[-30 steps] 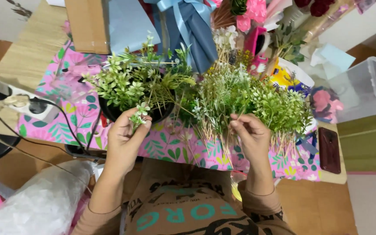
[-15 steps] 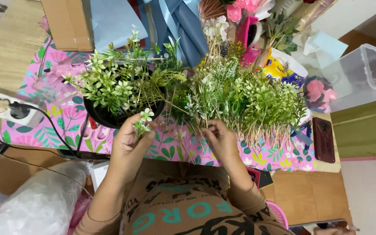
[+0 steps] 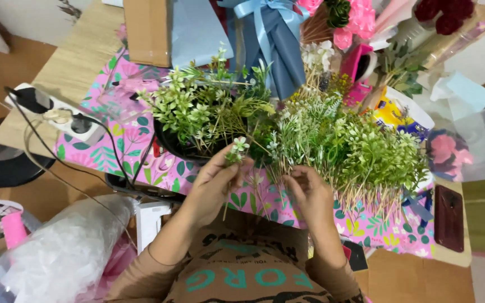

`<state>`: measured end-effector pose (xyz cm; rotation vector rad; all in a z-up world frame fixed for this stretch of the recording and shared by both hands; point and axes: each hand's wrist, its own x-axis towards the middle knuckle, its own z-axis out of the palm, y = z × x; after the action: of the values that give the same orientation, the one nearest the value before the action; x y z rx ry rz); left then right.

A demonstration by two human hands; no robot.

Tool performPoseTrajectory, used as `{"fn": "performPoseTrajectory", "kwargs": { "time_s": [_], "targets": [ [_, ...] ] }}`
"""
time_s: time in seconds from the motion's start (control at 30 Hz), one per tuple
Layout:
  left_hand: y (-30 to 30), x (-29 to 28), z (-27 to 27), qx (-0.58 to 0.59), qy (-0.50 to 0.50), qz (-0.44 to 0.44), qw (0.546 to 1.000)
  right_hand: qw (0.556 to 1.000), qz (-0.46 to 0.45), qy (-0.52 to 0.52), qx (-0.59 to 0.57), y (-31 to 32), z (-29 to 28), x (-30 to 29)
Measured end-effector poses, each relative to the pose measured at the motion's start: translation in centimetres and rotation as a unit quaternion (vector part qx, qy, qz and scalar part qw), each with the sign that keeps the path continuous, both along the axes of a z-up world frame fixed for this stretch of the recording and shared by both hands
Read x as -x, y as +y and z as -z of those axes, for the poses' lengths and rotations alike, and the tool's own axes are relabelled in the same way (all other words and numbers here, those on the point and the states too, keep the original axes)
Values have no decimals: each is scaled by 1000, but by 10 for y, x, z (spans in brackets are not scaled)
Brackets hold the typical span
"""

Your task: Arranging small artificial flower stems and greenery into a black pot on a decorated table.

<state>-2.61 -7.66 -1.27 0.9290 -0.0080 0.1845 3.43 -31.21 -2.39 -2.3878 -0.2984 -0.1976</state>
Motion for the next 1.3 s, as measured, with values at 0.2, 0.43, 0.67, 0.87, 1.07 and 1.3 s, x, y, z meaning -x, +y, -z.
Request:
{"fn": "performPoseTrajectory", "kwargs": {
  "time_s": [0.2, 0.43, 0.67, 0.87, 1.07, 1.3],
  "targets": [
    [-15, -5, -24, 62, -11, 63, 996, 987, -59, 24, -147, 18, -33, 29],
    [-39, 1, -47, -28, -39, 92, 995, 898, -180, 213, -340, 36, -13, 42],
    [-31, 4, -30, -119, -43, 145, 981, 877, -151, 242, -387, 19, -5, 51],
    [-9, 28, -14, -200, 46, 103, 973, 925, -65, 156, -340, -40, -16, 37],
    [5, 33, 7, -246, 104, 20, 963, 919, -60, 163, -355, -52, -9, 33],
    [0, 26, 6, -282, 74, -38, 956, 938, -76, 86, -327, -23, -55, -15]
  ]
}}
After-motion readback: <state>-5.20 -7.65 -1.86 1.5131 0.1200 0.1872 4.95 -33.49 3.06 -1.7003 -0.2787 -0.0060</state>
